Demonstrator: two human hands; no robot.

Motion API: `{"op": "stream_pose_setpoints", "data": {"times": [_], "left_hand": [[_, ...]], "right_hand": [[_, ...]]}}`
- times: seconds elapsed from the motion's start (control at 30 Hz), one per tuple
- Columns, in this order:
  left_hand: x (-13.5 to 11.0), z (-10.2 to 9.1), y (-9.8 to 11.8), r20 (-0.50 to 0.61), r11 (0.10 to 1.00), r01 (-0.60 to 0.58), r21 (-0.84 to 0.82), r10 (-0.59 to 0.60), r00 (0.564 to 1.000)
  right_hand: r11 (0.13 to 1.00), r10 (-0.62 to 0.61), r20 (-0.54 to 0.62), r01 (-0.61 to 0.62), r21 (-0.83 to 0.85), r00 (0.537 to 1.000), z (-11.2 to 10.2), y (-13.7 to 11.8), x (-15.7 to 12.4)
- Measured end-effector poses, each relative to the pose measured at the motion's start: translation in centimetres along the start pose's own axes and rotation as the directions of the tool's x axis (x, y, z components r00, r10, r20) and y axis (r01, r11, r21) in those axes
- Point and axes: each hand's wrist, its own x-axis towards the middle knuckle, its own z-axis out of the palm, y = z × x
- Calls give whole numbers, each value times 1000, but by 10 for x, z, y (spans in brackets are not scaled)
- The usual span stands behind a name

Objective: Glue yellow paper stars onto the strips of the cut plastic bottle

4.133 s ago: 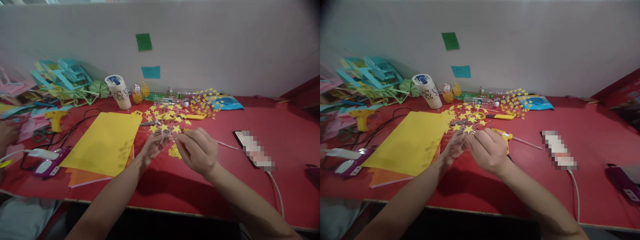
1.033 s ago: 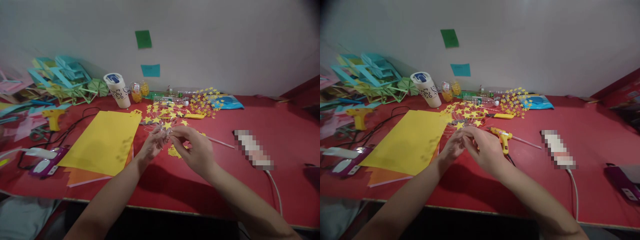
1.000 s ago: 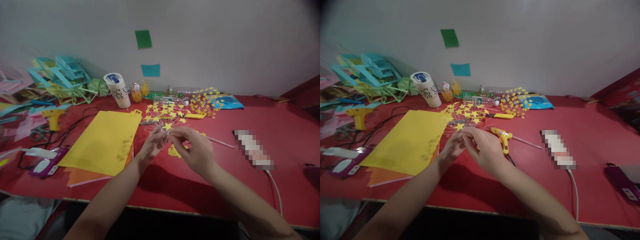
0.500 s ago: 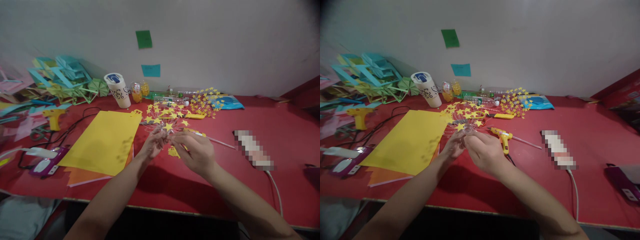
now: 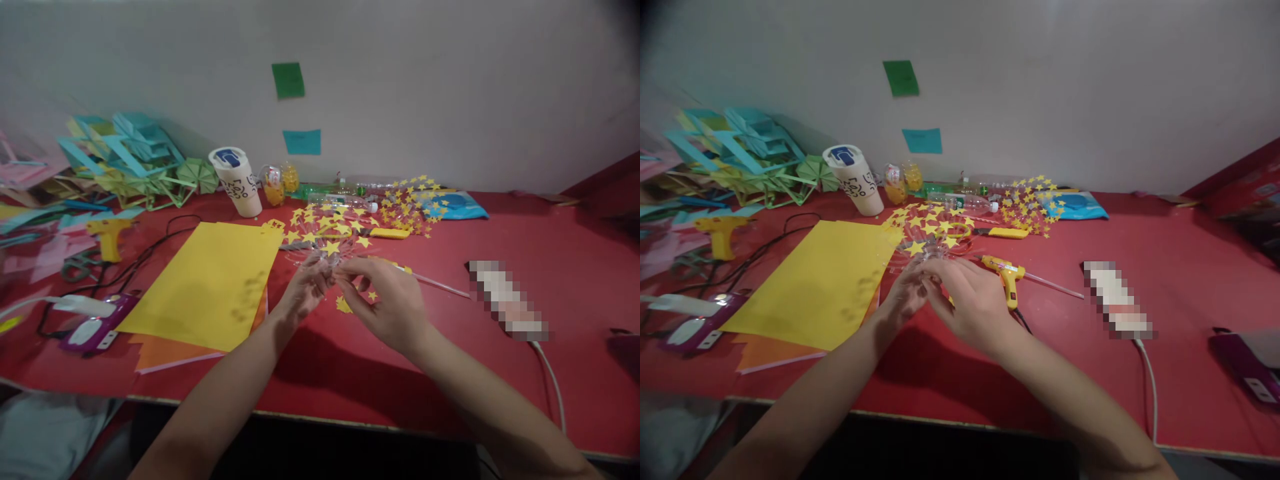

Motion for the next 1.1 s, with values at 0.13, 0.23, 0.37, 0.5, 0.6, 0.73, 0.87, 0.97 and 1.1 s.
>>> {"op": "stream_pose_setpoints", "data": {"times": [0.13, 0.23, 0.37, 0.5, 0.6, 0.73, 0.87, 0.97, 1.1], "left_hand": [[0, 1, 0, 30, 1000, 11, -22, -10, 1000], [0, 0, 0, 61, 998, 26, -63, -23, 998], [1, -3, -1, 86, 997, 41, -58, -36, 996], [-1, -5, -5, 109, 999, 46, -14, -44, 993], [-1, -6, -8, 113, 998, 45, 37, -49, 992], [-1, -5, -7, 96, 999, 37, -3, -37, 995], [-1, 0, -3, 70, 999, 39, -23, -38, 997], [-2, 2, -2, 84, 999, 37, -18, -36, 996], [-3, 1, -2, 86, 998, 48, -38, -45, 995]], "right_hand": [[999, -46, -8, 46, 3, 999, -1, 1, 0], [996, -88, -12, 88, 11, 996, -2, 2, 0], [995, -104, -54, 103, -5, 993, -3, 3, -3], [999, -43, -119, 45, 7, 992, -2, 5, -5], [1000, -20, -191, 22, 4, 981, -1, 5, -4], [996, -86, -139, 88, 12, 987, -2, 4, -3], [995, -91, -55, 93, 42, 994, -3, 3, -1], [996, -73, -41, 75, 39, 996, -1, 3, -1], [998, -65, -41, 65, -5, 997, 2, 5, -1]]}}
